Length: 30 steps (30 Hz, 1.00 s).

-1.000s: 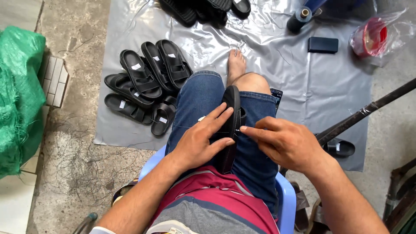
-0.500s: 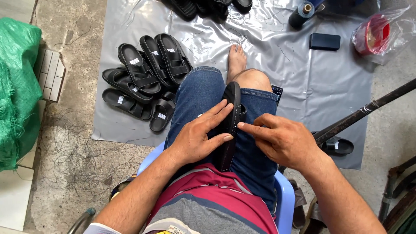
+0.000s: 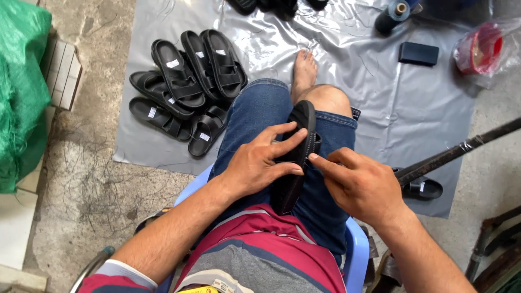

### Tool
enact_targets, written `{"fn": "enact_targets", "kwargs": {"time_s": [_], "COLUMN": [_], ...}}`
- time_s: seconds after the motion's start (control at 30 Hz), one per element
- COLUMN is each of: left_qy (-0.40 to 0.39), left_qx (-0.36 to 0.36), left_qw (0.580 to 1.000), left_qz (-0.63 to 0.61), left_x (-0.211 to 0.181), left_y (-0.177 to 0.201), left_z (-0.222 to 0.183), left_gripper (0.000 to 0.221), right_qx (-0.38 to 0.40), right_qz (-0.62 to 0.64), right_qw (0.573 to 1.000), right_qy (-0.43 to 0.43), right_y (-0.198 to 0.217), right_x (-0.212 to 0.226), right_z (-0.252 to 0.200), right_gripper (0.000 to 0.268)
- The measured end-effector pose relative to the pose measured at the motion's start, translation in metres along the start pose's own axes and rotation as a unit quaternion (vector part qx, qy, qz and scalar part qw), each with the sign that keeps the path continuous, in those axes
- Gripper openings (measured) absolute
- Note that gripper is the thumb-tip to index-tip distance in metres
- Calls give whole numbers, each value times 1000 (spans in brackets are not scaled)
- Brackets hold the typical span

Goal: Hand-stitching the sole of a black sandal using a needle and thread

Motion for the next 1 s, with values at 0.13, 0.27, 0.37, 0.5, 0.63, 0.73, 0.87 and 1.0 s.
{"fn": "enact_targets", "kwargs": {"time_s": [0.13,0.27,0.37,0.5,0.63,0.73,0.87,1.0], "left_qy": [8,9,0,-18,-16,2,-36,18], "left_qx": [-8,-4,-7,-14,-25,-25,7,154], "left_qw": [1000,1000,1000,999,999,1000,997,984], "left_qz": [-15,-23,2,42,42,10,75,88], "left_x": [4,8,9,7,2,11,20,21], "left_y": [1,-2,-7,-17,-13,-10,0,20], "left_z": [1,2,4,3,-4,-10,-19,-22], "left_gripper": [59,60,60,61,61,69,26,16], "right_qx": [-40,-60,-71,-100,-96,-85,11,36], "right_qz": [50,105,93,89,98,91,33,13], "right_qw": [998,992,993,991,991,992,999,998], "right_qy": [22,24,32,14,-4,-5,29,42], "right_y": [-9,-15,-10,-14,-7,-1,2,4], "right_x": [-16,-25,-17,-24,-15,-11,5,13], "right_z": [-3,-1,7,3,4,5,8,9], "right_gripper": [32,25,23,15,14,15,22,28]}}
Point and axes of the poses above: each hand's wrist, its own z-axis towards the middle knuckle, its own y-axis out of the back of the hand, x = y × z, the point moved 7 cm from there along z, towards the middle knuckle, and after that the axes turned 14 degrees about z, right-handed, at the moved point
